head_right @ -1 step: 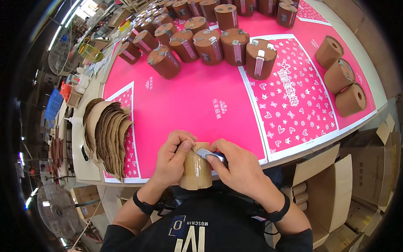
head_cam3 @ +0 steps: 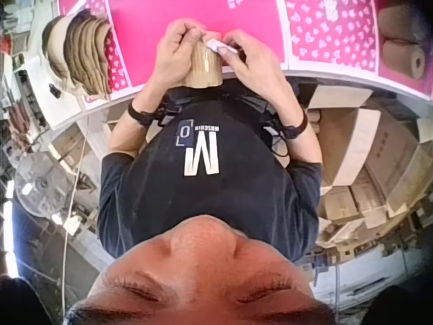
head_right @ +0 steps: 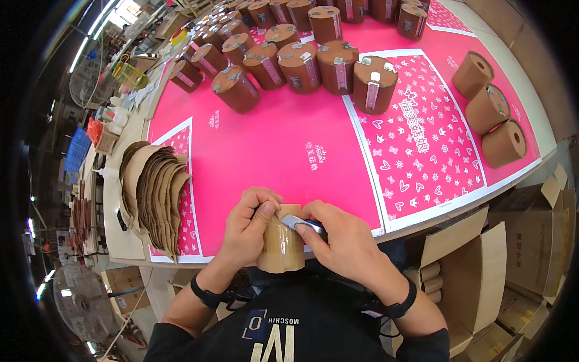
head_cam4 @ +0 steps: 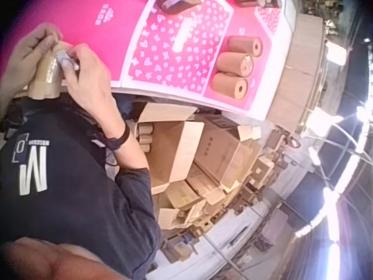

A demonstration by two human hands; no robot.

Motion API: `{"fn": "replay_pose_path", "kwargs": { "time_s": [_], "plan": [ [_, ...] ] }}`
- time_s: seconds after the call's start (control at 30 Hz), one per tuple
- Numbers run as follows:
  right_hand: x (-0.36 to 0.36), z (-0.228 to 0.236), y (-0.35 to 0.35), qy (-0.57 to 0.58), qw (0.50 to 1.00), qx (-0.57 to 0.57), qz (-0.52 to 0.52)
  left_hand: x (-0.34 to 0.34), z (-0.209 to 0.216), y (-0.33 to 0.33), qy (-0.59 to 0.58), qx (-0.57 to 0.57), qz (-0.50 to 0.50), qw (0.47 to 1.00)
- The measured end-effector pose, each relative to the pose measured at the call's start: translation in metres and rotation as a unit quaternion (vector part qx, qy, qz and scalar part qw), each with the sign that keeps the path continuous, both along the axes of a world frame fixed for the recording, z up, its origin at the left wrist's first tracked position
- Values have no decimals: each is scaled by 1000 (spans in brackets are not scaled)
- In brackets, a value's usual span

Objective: The person removes cardboard from cylindrical objects using a utility knife, then uses the knife to carve a hole into the center of each cylinder before placing it on a pink surface.

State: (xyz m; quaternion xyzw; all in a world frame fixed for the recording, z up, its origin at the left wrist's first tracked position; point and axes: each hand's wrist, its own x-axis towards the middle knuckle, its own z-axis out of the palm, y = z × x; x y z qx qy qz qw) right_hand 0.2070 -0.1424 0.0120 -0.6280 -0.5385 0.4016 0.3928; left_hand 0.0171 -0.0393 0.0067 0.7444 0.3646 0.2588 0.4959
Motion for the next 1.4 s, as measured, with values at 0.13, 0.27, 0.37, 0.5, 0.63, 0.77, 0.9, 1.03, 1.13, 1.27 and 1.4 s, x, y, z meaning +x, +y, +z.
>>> {"fn": "replay_pose_path", "kwargs": {
  "time_s": [0.13,0.27,0.37,0.5,0.63,0.77,0.9,1.03,1.13,1.27,1.4],
  "plan": [
    [0,-6,1,-3,1000,26,13,-1,2,2,15,-26,-11,999],
    [-1,-6,0,-18,999,41,8,-2,1,3,15,-35,-14,999],
    [-2,-6,-1,-32,998,51,4,-2,2,3,17,-41,-15,999],
    [-3,-4,-6,-40,997,65,8,-1,4,2,19,-38,-22,999],
    [-8,-2,-14,-42,997,63,-1,-1,5,2,17,-53,-24,998],
    [-5,1,-23,-69,995,61,42,-1,7,1,3,-81,-9,997],
    [-3,7,-37,-53,991,31,121,-6,18,6,-106,-207,32,972],
    [15,1,-52,-17,993,7,120,-2,40,8,-154,-277,61,946],
    [25,11,-54,13,998,-17,-60,-21,45,14,-211,-306,79,925],
    [10,30,-48,-79,987,18,-139,-36,60,12,-288,-324,64,899],
    [-18,45,-36,-240,966,40,-90,-43,84,4,-361,-296,60,882]
  ]
}}
